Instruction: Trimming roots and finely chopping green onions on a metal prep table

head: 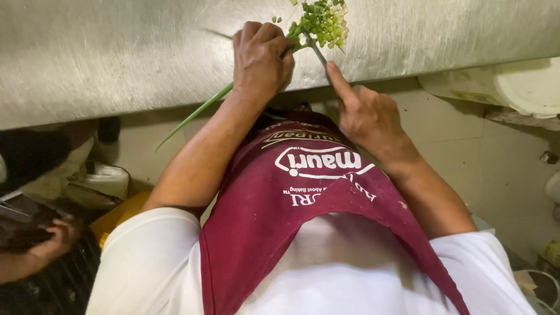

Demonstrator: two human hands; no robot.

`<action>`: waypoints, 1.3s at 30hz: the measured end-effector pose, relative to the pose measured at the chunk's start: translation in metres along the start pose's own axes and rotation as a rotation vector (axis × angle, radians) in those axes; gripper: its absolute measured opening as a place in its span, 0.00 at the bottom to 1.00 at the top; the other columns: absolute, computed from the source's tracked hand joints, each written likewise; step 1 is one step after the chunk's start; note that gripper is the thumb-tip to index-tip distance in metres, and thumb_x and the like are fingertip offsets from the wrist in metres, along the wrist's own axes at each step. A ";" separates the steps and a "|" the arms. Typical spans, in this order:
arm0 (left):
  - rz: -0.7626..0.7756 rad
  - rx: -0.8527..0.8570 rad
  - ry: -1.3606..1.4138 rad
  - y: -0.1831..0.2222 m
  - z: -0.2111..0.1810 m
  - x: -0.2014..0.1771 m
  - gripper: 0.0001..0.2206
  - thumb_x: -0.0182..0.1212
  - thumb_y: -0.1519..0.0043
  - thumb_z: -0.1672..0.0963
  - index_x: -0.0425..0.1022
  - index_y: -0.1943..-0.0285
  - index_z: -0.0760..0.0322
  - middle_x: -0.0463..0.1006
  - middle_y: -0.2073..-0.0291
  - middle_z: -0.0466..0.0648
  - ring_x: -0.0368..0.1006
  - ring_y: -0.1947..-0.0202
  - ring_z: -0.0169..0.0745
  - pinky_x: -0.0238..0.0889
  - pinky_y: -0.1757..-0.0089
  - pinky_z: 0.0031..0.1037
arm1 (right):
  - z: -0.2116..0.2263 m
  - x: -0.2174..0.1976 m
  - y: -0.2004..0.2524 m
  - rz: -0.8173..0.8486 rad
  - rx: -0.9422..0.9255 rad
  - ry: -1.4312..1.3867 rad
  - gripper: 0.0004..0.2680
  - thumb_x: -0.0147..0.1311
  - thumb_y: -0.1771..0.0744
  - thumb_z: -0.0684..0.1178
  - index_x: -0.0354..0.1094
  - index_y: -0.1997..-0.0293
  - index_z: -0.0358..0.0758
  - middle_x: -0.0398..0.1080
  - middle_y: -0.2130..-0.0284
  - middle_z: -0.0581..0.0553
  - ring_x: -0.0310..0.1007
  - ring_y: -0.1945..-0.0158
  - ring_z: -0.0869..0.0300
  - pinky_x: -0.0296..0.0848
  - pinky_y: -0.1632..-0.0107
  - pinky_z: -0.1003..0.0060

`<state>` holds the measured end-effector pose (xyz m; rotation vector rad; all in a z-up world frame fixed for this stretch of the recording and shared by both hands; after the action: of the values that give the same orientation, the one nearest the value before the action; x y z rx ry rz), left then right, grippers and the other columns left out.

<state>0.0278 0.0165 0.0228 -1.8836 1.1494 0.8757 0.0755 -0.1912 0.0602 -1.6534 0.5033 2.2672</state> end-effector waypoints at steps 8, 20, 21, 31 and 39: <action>-0.117 0.095 -0.024 0.004 -0.005 -0.009 0.04 0.66 0.35 0.56 0.84 0.58 0.60 0.84 0.68 0.44 0.67 0.64 0.40 0.60 0.63 0.30 | -0.002 0.002 -0.014 0.079 0.014 -0.089 0.22 0.47 0.27 0.38 0.47 0.20 0.41 0.67 0.78 0.43 0.59 0.85 0.59 0.64 0.84 0.64; -0.175 0.184 -0.009 -0.005 -0.005 0.006 0.04 0.62 0.36 0.61 0.71 0.63 0.63 0.76 0.73 0.47 0.67 0.73 0.40 0.64 0.65 0.31 | 0.004 0.004 -0.048 0.449 0.281 -0.054 0.27 0.41 0.27 0.49 0.27 0.18 0.61 0.70 0.73 0.40 0.67 0.77 0.47 0.70 0.71 0.49; -0.175 0.178 -0.013 -0.006 -0.006 0.006 0.04 0.62 0.36 0.61 0.71 0.63 0.63 0.76 0.73 0.47 0.67 0.73 0.40 0.64 0.65 0.31 | -0.005 0.013 -0.033 0.451 0.275 -0.054 0.27 0.41 0.27 0.49 0.27 0.18 0.61 0.70 0.73 0.40 0.67 0.77 0.47 0.70 0.71 0.49; -0.190 0.129 -0.021 -0.009 -0.009 0.004 0.03 0.62 0.39 0.61 0.77 0.67 0.65 0.74 0.70 0.47 0.65 0.69 0.41 0.63 0.67 0.31 | -0.006 0.003 -0.011 -0.138 -0.067 0.006 0.19 0.44 0.26 0.40 0.54 0.22 0.38 0.60 0.86 0.52 0.49 0.89 0.64 0.54 0.87 0.67; -0.055 0.088 -0.145 -0.005 -0.012 0.000 0.05 0.59 0.37 0.58 0.81 0.60 0.61 0.78 0.66 0.45 0.66 0.64 0.40 0.62 0.64 0.30 | -0.017 -0.002 -0.003 -0.023 -0.030 -0.028 0.19 0.45 0.25 0.42 0.51 0.21 0.40 0.64 0.81 0.47 0.53 0.87 0.63 0.57 0.86 0.67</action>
<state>0.0342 0.0076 0.0299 -1.7426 1.0273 0.9004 0.0914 -0.1960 0.0566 -1.6300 0.4435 2.2886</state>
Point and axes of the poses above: each hand's wrist, its own y-axis away from the middle knuckle, its own x-axis out of the palm, z = x × y, the point moved 6 cm from there along -y, towards the middle knuckle
